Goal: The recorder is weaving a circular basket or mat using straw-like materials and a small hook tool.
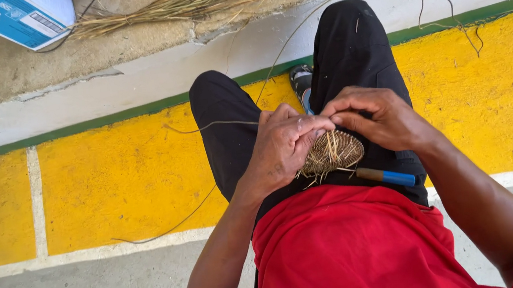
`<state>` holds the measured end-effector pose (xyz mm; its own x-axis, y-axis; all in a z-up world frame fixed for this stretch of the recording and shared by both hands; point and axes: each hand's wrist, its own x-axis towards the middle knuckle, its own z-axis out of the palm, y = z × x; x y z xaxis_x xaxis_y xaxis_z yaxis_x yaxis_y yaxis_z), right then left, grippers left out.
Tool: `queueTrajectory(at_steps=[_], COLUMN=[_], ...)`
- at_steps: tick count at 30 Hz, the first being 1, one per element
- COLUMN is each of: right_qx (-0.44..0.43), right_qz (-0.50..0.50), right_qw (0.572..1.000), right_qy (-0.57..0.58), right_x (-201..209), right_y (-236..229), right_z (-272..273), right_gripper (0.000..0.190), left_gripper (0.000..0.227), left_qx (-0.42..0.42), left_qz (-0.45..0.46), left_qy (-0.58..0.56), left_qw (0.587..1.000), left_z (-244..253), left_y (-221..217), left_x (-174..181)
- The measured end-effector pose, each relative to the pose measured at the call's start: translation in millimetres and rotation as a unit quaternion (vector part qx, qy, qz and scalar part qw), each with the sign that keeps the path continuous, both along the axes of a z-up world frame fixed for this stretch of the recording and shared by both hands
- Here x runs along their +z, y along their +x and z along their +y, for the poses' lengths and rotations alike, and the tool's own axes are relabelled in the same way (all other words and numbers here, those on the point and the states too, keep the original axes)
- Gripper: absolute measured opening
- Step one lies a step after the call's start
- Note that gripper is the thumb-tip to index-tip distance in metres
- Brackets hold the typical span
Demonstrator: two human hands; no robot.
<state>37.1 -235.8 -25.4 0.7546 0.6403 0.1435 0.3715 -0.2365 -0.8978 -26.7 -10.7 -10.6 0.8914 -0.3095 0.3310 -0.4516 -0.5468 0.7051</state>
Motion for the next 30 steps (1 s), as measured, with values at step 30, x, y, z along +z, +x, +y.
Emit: queueTrajectory(at_steps=[30], right_qx=[-0.134], right_qz=[-0.145], right_qw=[0.980], right_qy=[0.036], right_x=[-8.8], right_y=[34.7], right_z=[27.8], right_gripper=[0.032], left_gripper=[0.021], left_qx=[-0.063], left_qz=[0.041], left_qy=[0.046], left_qw=[0.996], left_z=[6.0], left_y=[15.8], left_x=[0.1])
